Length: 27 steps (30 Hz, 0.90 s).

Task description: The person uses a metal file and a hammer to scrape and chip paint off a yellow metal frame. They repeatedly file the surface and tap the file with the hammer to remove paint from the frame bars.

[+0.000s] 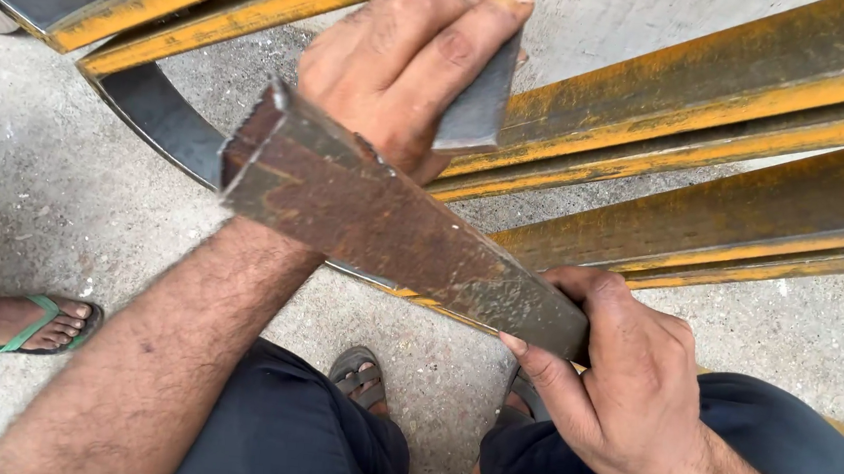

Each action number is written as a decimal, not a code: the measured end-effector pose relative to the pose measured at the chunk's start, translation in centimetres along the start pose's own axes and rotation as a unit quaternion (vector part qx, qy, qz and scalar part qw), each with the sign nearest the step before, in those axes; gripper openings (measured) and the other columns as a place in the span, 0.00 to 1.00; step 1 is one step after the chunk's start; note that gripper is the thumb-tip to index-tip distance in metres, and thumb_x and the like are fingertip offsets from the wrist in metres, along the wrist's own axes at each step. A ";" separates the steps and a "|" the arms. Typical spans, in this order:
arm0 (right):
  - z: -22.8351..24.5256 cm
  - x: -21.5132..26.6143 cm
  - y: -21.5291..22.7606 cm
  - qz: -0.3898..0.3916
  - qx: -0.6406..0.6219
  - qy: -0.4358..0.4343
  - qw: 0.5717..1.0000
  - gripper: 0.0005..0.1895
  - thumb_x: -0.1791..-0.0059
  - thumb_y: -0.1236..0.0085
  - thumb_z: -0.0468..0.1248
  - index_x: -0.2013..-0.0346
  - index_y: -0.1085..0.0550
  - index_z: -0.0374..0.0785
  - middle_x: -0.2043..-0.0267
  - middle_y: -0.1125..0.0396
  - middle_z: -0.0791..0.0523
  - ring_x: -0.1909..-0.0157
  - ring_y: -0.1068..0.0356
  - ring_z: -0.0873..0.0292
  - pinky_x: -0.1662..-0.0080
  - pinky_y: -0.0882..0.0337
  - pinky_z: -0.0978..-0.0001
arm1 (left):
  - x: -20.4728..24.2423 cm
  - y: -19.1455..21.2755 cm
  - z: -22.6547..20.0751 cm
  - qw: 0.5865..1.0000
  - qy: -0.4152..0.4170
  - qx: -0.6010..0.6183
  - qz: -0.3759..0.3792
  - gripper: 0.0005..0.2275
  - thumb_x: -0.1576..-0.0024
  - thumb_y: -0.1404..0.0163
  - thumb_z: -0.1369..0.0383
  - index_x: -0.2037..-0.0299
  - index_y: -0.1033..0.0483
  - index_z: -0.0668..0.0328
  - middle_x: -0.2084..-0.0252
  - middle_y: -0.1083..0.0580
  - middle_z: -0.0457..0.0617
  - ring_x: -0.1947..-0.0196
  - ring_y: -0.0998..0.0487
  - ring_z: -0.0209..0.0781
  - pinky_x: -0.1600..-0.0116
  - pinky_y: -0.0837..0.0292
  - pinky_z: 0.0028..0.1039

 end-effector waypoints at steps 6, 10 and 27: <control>-1.0 -0.3 0.2 -0.043 0.101 0.058 0.992 0.20 0.55 0.35 0.37 0.55 0.31 0.28 0.66 0.28 0.48 0.72 0.27 0.51 0.69 0.29 0.61 | 0.0 -1.0 0.0 1.000 -0.002 -0.013 -0.023 0.26 0.46 0.44 0.82 0.35 0.31 0.61 0.43 0.29 0.50 0.41 0.23 0.44 0.40 0.23 0.30; -0.7 -1.2 0.2 -0.047 0.156 0.061 0.985 0.20 0.52 0.33 0.37 0.54 0.31 0.25 0.69 0.31 0.47 0.74 0.29 0.53 0.73 0.31 0.61 | -0.5 -2.2 1.0 0.995 -0.007 0.020 -0.099 0.21 0.42 0.39 0.76 0.37 0.27 0.61 0.47 0.28 0.51 0.44 0.22 0.46 0.42 0.21 0.33; -1.2 -1.4 1.8 -0.125 0.109 0.051 0.985 0.20 0.48 0.38 0.40 0.53 0.34 0.27 0.66 0.31 0.45 0.72 0.30 0.49 0.70 0.31 0.59 | -1.0 -2.0 2.3 0.991 0.055 0.068 -0.103 0.19 0.40 0.38 0.73 0.40 0.27 0.61 0.46 0.27 0.52 0.43 0.22 0.48 0.41 0.22 0.35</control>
Point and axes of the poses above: each hand's wrist, its own x-axis away from the middle knuckle, its own y-axis out of the back of the hand, z = x × y, the point moved 8 cm from there along -x, towards the middle knuckle
